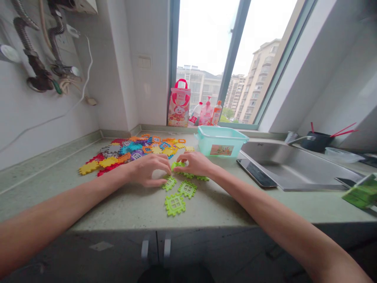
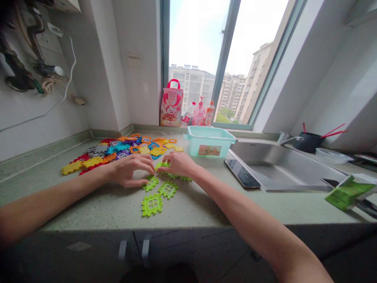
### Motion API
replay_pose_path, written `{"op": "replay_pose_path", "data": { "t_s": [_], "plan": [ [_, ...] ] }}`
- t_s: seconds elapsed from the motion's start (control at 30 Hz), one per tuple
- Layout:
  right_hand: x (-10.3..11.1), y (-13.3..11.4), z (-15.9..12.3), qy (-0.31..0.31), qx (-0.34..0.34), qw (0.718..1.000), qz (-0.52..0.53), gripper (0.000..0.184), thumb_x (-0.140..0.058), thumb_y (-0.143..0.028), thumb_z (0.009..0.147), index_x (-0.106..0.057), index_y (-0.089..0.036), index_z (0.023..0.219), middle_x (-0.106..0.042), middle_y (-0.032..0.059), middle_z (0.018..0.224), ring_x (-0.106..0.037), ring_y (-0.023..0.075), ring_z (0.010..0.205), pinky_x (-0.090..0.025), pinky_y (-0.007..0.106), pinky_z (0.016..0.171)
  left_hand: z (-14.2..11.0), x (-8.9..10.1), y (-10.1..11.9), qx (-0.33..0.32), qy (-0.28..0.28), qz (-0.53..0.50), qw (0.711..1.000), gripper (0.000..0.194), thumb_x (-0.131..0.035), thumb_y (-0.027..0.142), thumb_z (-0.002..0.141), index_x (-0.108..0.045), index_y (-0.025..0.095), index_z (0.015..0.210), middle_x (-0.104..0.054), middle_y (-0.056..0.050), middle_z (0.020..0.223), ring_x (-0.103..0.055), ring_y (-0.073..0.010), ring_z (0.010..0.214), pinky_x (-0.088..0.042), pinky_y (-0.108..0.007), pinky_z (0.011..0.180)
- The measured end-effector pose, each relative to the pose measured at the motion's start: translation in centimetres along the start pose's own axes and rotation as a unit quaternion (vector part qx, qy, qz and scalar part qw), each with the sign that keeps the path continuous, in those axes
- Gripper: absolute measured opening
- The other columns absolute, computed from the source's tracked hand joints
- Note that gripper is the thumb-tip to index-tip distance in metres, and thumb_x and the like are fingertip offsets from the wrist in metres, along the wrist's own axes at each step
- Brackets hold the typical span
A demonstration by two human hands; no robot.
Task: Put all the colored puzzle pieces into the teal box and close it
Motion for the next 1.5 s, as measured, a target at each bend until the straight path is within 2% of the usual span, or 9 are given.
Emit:
{"op": "replay_pose_path", "data": {
  "t_s": [0.17, 0.27, 0.47, 0.73, 0.83, 0.97, 1.23, 1.4, 1.5],
  "plan": [
    [-0.3, -0.2, -0.1, 0.003, 0.04, 0.999, 0.003, 0.039, -0.083, -0.052, 0.092, -0.08, -0.026, 0.121, -0.079, 0.0093, 0.122, -0.074, 0.0253, 0.11, -0.052, 0.036, 0.096, -0.9, 0.3, -2.6, 0.044, 0.027, 0.078, 0.996, 0.011, -0.07, 0.031, 0.099, -0.078, 0.024, 0.098, -0.078, -0.006, 0.095, -0.068, -0.0245, 0.092, -0.052, -0.036, 0.088],
    [-0.4, -0.2, 0.0, -0.003, 0.05, 0.999, 0.02, 0.036, -0.084, -0.046, 0.091, -0.08, -0.025, 0.12, -0.081, 0.0075, 0.116, -0.074, 0.0245, 0.106, -0.053, 0.036, 0.095, -1.3, 0.4, -3.6, 0.07, 0.025, 0.102, 0.992, 0.018, -0.066, 0.034, 0.103, -0.078, 0.024, 0.093, -0.076, -0.005, 0.09, -0.067, -0.0238, 0.091, -0.051, -0.037, 0.091],
    [-0.1, 0.1, 0.1, -0.009, 0.032, 0.999, 0.008, 0.035, -0.085, -0.045, 0.089, -0.081, -0.025, 0.117, -0.082, 0.0058, 0.106, -0.074, 0.0237, 0.093, -0.052, 0.034, 0.084, -1.3, 0.8, -2.9, 0.059, -0.001, 0.04, 0.997, 0.029, -0.082, 0.047, 0.092, -0.079, 0.026, 0.112, -0.079, -0.008, 0.11, -0.068, -0.0274, 0.101, -0.051, -0.042, 0.098],
    [0.0, 0.3, 0.2, 0.042, 0.039, 0.997, 0.042, 0.032, -0.079, -0.044, 0.097, -0.075, -0.021, 0.12, -0.081, 0.009, 0.12, -0.075, 0.0232, 0.105, -0.052, 0.034, 0.091, -1.3, 0.3, -3.2, 0.084, -0.006, 0.029, 0.996, 0.031, -0.075, 0.029, 0.091, -0.078, 0.025, 0.122, -0.075, -0.009, 0.108, -0.068, -0.0268, 0.1, -0.053, -0.037, 0.092],
    [-0.1, 0.2, 0.3, 0.055, 0.029, 0.997, 0.055, 0.033, -0.079, -0.046, 0.097, -0.073, -0.021, 0.119, -0.08, 0.0087, 0.12, -0.074, 0.0218, 0.103, -0.052, 0.033, 0.09, -1.6, 0.3, -3.9, 0.096, -0.01, 0.04, 0.995, 0.029, -0.074, 0.032, 0.092, -0.076, 0.023, 0.119, -0.074, -0.009, 0.108, -0.067, -0.0274, 0.1, -0.052, -0.039, 0.095],
    [-0.8, -0.1, 0.3, 0.023, 0.04, 0.999, 0.022, 0.029, -0.082, -0.047, 0.095, -0.077, -0.022, 0.109, -0.079, 0.0085, 0.113, -0.072, 0.0223, 0.1, -0.05, 0.033, 0.089, -1.9, 1.1, -4.4, 0.111, 0.012, 0.054, 0.992, 0.025, -0.079, 0.041, 0.09, -0.076, 0.023, 0.108, -0.074, -0.009, 0.105, -0.066, -0.0287, 0.102, -0.049, -0.044, 0.103],
    [-0.8, 0.8, 0.5, 0.008, 0.022, 1.0, 0.013, 0.02, -0.081, -0.04, 0.092, -0.078, -0.022, 0.1, -0.08, 0.0072, 0.103, -0.072, 0.0231, 0.094, -0.049, 0.033, 0.083, -2.0, 0.5, -4.6, 0.099, 0.003, 0.042, 0.994, 0.032, -0.066, 0.018, 0.092, -0.08, 0.027, 0.119, -0.077, -0.007, 0.108, -0.069, -0.0249, 0.103, -0.051, -0.039, 0.1],
    [-0.7, 1.8, 0.5, 0.01, 0.001, 1.0, 0.028, 0.023, -0.084, -0.036, 0.086, -0.077, -0.022, 0.102, -0.08, 0.006, 0.099, -0.072, 0.0215, 0.089, -0.048, 0.031, 0.078, -2.2, 0.5, -5.4, 0.119, 0.054, 0.042, 0.991, 0.02, -0.067, 0.024, 0.096, -0.079, 0.023, 0.112, -0.079, -0.008, 0.103, -0.071, -0.0246, 0.101, -0.054, -0.037, 0.096],
    [-0.7, 2.2, 0.5, 0.025, 0.004, 0.999, 0.035, 0.029, -0.085, -0.031, 0.084, -0.076, -0.022, 0.109, -0.081, 0.0055, 0.104, -0.072, 0.021, 0.092, -0.05, 0.031, 0.082, -2.2, 0.7, -5.4, 0.13, 0.049, 0.03, 0.99, 0.02, -0.069, 0.026, 0.095, -0.077, 0.022, 0.113, -0.079, -0.007, 0.105, -0.072, -0.0244, 0.104, -0.054, -0.035, 0.098]
  ]
}}
Point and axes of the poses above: each hand's wrist, its own z-axis towards the middle knuckle, its own x-axis out of the back of the hand, y = z × x, the point moved 7 cm from there along z, towards the middle knuckle
